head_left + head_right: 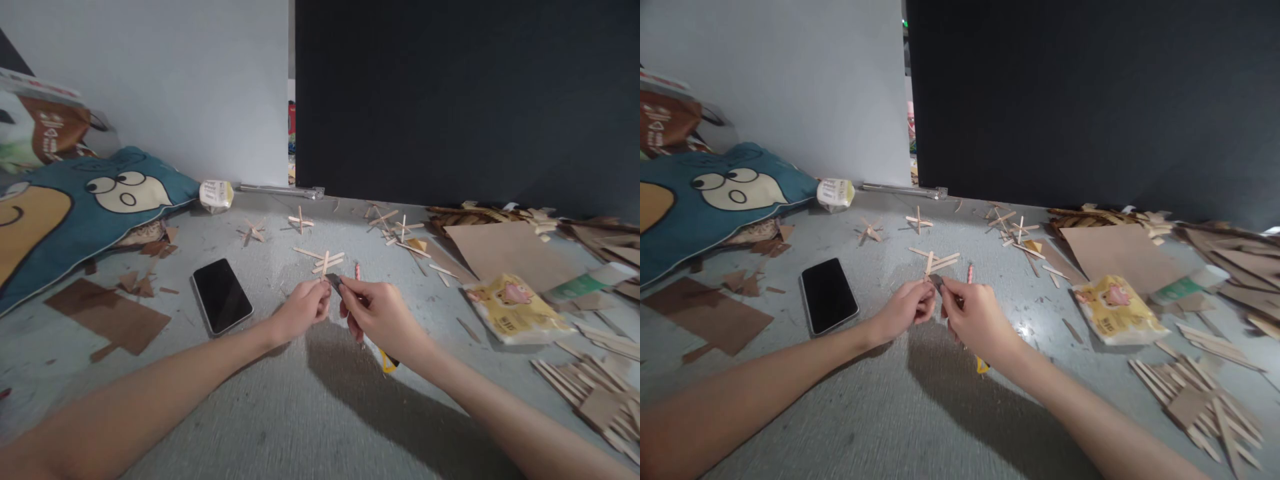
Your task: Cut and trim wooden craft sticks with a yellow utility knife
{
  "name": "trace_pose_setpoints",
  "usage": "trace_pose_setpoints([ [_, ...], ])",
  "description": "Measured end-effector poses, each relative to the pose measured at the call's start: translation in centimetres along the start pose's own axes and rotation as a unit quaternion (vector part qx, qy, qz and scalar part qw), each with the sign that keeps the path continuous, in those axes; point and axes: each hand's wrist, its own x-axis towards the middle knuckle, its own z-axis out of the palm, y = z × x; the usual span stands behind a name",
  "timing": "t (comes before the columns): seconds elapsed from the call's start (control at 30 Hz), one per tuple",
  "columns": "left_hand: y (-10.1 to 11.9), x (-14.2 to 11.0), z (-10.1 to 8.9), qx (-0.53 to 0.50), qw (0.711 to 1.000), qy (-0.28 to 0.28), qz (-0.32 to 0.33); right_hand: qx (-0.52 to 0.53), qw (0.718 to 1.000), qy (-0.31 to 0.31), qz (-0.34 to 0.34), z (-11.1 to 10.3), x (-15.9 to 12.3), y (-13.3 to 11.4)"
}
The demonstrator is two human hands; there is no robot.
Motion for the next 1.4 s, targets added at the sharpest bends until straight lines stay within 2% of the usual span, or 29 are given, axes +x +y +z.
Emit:
trace_pose_setpoints([
  [0.13,0.0,-0.1,0.0,0.063,0.998,0.01,0.022,0.012,0.999,-0.022,0.024,-0.3,-0.1,-0.3],
  [0.23,0.1,-0.2,0.0,0.084,0.996,0.008,0.021,-0.019,1.0,-0.017,0.0,-0.4,-0.2,-0.6],
  [0.37,0.5,-0.2,-0.1,0.038,0.999,-0.008,0.004,-0.006,1.0,-0.02,-0.003,-0.4,-0.1,-0.6],
  [0.53,0.6,-0.1,-0.1,0.015,0.999,-0.025,0.026,0.03,0.999,-0.014,0.011,-0.3,0.1,-0.4],
  [0.63,0.3,-0.2,0.1,0.054,0.998,0.007,0.036,0.024,1.0,-0.008,0.003,-0.1,0.1,-0.4],
  [0.73,0.1,-0.3,0.1,0.093,0.989,0.09,0.078,0.017,1.0,-0.008,0.005,-0.1,0.2,-0.2],
  [0.83,0.3,-0.5,-0.1,0.145,0.967,0.163,0.134,-0.004,1.0,-0.005,0.007,0.0,0.2,-0.1],
  [0.97,0.8,-0.8,-0.1,0.2,0.956,0.156,0.15,-0.017,1.0,0.003,0.005,0.0,0.2,-0.1],
  [1.23,0.6,-0.7,0.0,0.209,0.953,0.171,0.137,0.012,0.999,-0.003,0.035,0.3,0.3,0.3],
  [1.4,0.5,-0.7,0.1,0.207,0.954,0.173,0.129,0.023,0.999,0.027,0.033,1.2,0.2,0.3],
])
